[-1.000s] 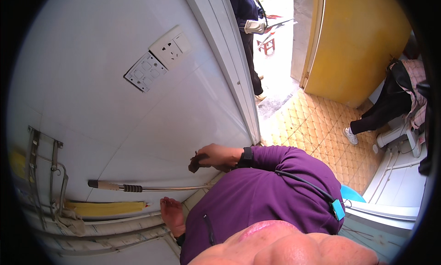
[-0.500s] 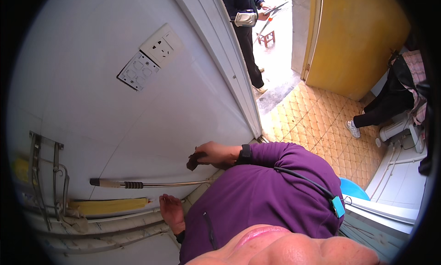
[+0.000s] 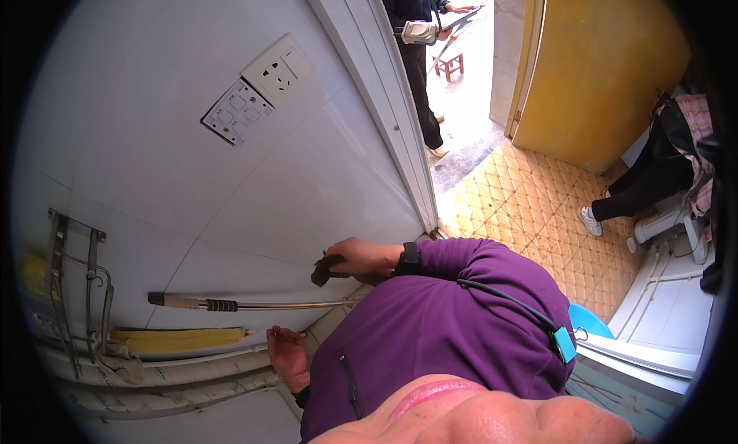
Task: The person wipes the white tiled walls and a metal rack in a bathroom using a dark cloth. They clean around a wall-mounted electrical outlet and a colorful braided decoration, then briefly handle a white cloth before resuming wiping.
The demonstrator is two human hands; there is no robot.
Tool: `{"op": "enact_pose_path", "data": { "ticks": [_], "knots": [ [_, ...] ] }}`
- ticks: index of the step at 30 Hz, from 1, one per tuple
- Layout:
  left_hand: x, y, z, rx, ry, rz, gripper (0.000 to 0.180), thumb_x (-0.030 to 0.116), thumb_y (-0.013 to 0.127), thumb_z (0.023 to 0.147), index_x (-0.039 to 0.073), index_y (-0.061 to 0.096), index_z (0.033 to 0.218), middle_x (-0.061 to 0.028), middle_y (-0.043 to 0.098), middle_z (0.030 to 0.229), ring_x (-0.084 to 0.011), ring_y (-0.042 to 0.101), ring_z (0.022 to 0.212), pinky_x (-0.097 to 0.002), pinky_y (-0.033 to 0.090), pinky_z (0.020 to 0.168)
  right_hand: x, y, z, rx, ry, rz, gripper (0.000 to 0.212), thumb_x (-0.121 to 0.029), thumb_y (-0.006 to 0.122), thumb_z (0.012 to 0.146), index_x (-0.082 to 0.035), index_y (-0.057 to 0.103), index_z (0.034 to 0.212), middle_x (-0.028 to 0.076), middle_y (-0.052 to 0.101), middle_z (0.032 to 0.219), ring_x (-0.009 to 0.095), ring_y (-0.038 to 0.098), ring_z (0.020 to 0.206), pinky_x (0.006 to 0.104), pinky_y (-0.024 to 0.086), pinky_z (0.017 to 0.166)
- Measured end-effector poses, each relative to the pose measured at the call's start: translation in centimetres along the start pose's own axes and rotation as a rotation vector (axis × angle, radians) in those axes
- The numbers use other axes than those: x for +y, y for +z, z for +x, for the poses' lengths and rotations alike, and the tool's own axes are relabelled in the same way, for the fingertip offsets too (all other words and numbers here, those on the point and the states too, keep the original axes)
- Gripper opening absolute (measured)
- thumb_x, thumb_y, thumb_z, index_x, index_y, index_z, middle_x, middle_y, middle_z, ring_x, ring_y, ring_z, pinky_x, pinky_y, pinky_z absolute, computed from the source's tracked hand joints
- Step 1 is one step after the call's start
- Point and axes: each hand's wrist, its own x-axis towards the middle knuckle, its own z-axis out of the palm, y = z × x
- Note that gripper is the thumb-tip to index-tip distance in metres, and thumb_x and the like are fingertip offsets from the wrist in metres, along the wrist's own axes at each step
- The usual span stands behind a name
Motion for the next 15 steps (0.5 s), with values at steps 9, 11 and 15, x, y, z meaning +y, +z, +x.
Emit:
{"op": "enact_pose_path", "data": {
  "ticks": [9,11,15],
  "knots": [
    [0.0,0.0,0.4,-0.007,-0.030,-0.055,0.016,0.016,0.050,0.091,0.010,0.061,0.100,-0.0041,0.063,0.104,-0.0186,0.058,0.095,-0.0355,0.046,0.083,-0.5,-0.3,0.0,-0.014,0.023,-0.027,0.030,-0.024,0.058,0.079,-0.002,0.058,0.100,0.019,0.061,0.092,0.034,0.058,0.088,0.0390,0.046,0.076],
    [-0.1,0.0,0.4,-0.014,-0.023,-0.053,0.015,0.016,0.050,0.091,0.010,0.061,0.100,-0.0042,0.063,0.104,-0.0187,0.058,0.094,-0.0356,0.046,0.083,-0.8,-0.5,-0.1,-0.011,0.025,-0.032,0.030,-0.024,0.058,0.079,-0.002,0.058,0.100,0.019,0.061,0.093,0.034,0.058,0.088,0.0388,0.046,0.077],
    [-0.2,0.1,0.4,-0.019,-0.014,-0.046,0.015,0.015,0.050,0.091,0.010,0.060,0.100,-0.0043,0.062,0.104,-0.0188,0.058,0.094,-0.0356,0.046,0.083,-1.1,-0.7,-0.2,-0.040,0.034,-0.044,0.027,-0.020,0.055,0.082,-0.004,0.057,0.103,0.014,0.061,0.090,0.025,0.059,0.083,0.0346,0.046,0.073]
  ]
}}
